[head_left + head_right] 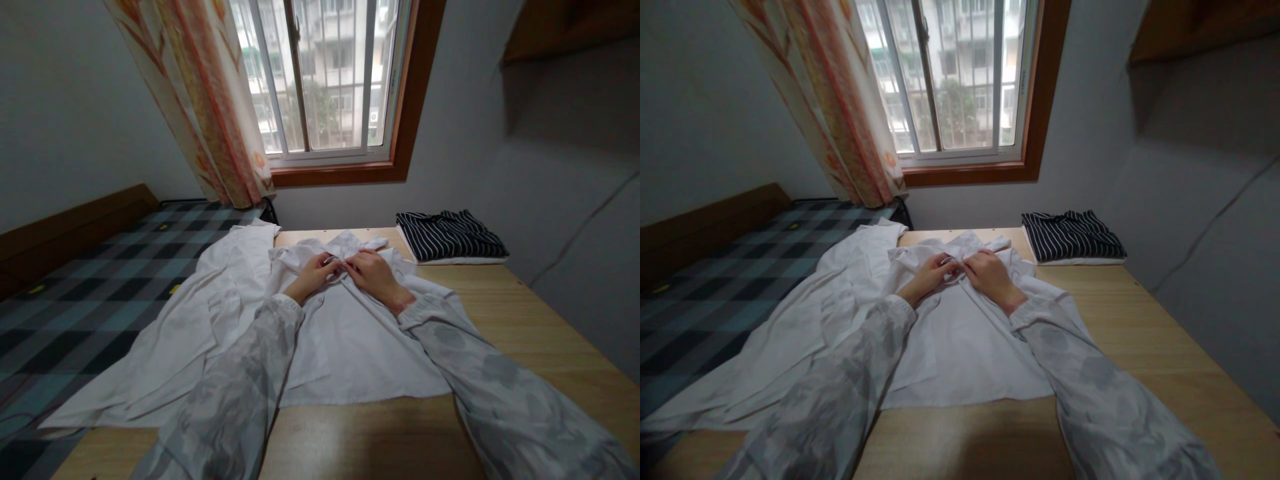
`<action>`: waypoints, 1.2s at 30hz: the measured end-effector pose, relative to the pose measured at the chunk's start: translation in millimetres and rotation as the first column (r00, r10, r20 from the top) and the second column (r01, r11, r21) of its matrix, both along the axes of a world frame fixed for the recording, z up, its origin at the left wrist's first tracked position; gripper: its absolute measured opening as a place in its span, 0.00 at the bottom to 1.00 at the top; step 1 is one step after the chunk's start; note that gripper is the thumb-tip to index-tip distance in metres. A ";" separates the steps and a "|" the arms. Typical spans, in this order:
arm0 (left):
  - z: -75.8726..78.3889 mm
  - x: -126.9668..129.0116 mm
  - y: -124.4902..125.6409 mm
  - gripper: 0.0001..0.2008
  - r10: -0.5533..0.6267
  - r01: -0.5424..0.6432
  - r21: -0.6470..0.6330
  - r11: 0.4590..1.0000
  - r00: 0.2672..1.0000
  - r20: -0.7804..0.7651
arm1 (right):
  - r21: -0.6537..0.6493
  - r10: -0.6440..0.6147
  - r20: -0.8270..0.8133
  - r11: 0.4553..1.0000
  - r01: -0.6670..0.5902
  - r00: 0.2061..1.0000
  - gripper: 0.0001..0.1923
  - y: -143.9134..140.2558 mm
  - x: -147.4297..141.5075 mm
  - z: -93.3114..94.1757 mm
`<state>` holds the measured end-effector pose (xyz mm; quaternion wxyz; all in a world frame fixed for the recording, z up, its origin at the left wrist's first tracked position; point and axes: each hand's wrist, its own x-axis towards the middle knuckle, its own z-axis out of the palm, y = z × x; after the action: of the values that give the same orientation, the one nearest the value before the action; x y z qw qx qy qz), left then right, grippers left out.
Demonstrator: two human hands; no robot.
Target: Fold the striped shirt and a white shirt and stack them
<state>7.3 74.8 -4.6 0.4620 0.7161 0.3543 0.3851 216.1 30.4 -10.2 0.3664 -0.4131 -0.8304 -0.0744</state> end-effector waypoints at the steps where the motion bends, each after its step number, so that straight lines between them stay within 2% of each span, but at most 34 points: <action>1: -0.2 0.4 -0.6 0.25 0.001 -0.001 0.005 1.000 1.000 -0.004 | -0.004 0.007 -0.001 1.000 -0.007 1.000 0.12 0.0 0.4 -0.3; 8: 5.7 -2.6 -1.8 0.28 -0.025 0.027 0.031 0.999 0.998 -0.049 | -0.005 0.056 -0.061 0.998 -0.057 0.997 0.14 -0.5 -0.6 -1.9; 12: 7.2 -5.4 -0.3 0.25 0.009 -0.008 -0.048 0.999 1.000 0.010 | -0.025 0.062 -0.118 0.998 -0.066 0.991 0.14 1.9 -1.3 -2.3; 16: 6.2 -5.7 -1.0 0.23 0.050 -0.039 -0.127 0.991 0.995 0.084 | -0.099 0.026 -0.228 0.994 -0.050 0.973 0.12 4.8 0.8 -2.5; 20: 7.0 -6.5 -0.7 0.23 0.049 -0.044 -0.060 0.997 0.994 0.097 | -0.129 0.012 -0.323 0.990 -0.056 0.946 0.10 6.3 0.4 -5.1; 25: 5.0 -5.4 2.3 0.21 0.056 -0.057 -0.003 0.998 0.985 0.166 | -0.183 -0.082 -0.339 0.983 0.020 0.937 0.09 6.3 -0.3 -6.3; 28: 3.1 -3.2 3.5 0.24 0.114 -0.113 -0.016 0.993 0.969 0.220 | -0.236 -0.200 -0.415 0.966 0.108 0.887 0.08 9.8 6.3 -4.3; 30: 6.3 -2.9 3.0 0.25 0.203 -0.212 0.049 0.976 0.968 0.144 | -0.297 -0.293 -0.473 0.941 0.164 0.831 0.09 14.8 13.2 -4.0; 32: 15.1 -4.6 0.6 0.23 0.299 -0.293 0.227 0.929 0.954 0.008 | -0.359 -0.336 -0.513 0.920 0.159 0.790 0.07 20.9 19.9 -4.9; 34: 28.3 -8.4 -3.7 0.19 0.349 -0.263 0.413 0.872 0.925 -0.149 | -0.415 -0.306 -0.544 0.907 0.067 0.781 0.09 26.3 24.9 -5.6; 36: 41.4 -13.4 -8.6 0.18 0.342 -0.153 0.497 0.854 0.886 -0.315 | -0.452 -0.244 -0.542 0.891 -0.034 0.804 0.13 29.1 28.8 -2.8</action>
<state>-6.1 66.2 36.8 0.1446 0.8139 0.4292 0.3639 244.9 59.5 -13.1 0.4958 -0.5339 -0.6467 0.2255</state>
